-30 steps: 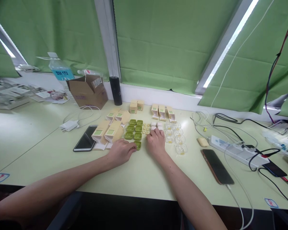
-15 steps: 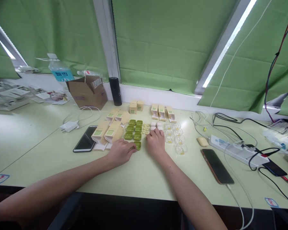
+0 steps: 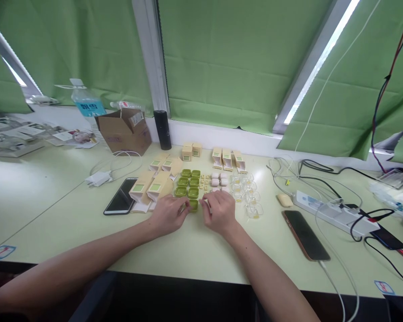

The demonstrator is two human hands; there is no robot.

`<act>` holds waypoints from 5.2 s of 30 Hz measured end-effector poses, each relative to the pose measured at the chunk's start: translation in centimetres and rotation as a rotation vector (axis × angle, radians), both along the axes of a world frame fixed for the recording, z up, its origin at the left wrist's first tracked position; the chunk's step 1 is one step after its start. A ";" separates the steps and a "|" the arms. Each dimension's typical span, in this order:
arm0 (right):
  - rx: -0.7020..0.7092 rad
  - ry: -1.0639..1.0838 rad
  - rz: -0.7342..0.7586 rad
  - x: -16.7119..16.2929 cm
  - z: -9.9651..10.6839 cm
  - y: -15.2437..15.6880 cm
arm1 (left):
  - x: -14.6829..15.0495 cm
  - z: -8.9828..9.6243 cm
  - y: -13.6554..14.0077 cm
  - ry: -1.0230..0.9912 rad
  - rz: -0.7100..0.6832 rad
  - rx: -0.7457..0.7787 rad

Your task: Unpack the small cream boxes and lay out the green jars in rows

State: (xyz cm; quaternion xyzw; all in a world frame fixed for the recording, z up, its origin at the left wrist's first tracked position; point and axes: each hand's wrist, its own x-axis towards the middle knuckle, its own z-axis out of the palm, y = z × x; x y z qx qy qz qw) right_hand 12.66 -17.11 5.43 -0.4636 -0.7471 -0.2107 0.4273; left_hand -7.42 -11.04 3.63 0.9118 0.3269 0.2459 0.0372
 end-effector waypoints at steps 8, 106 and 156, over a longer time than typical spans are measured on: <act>-0.418 -0.392 0.359 -4.4 -2.3 -2.2 | -0.5 1.4 1.3 -0.117 0.096 0.016; -0.255 0.565 0.122 -3.2 -0.8 -1.5 | -0.2 0.6 -1.2 -0.337 -0.152 0.232; -0.298 0.247 0.186 -2.3 -0.7 -1.4 | -0.6 1.0 -0.6 -0.203 -0.268 0.526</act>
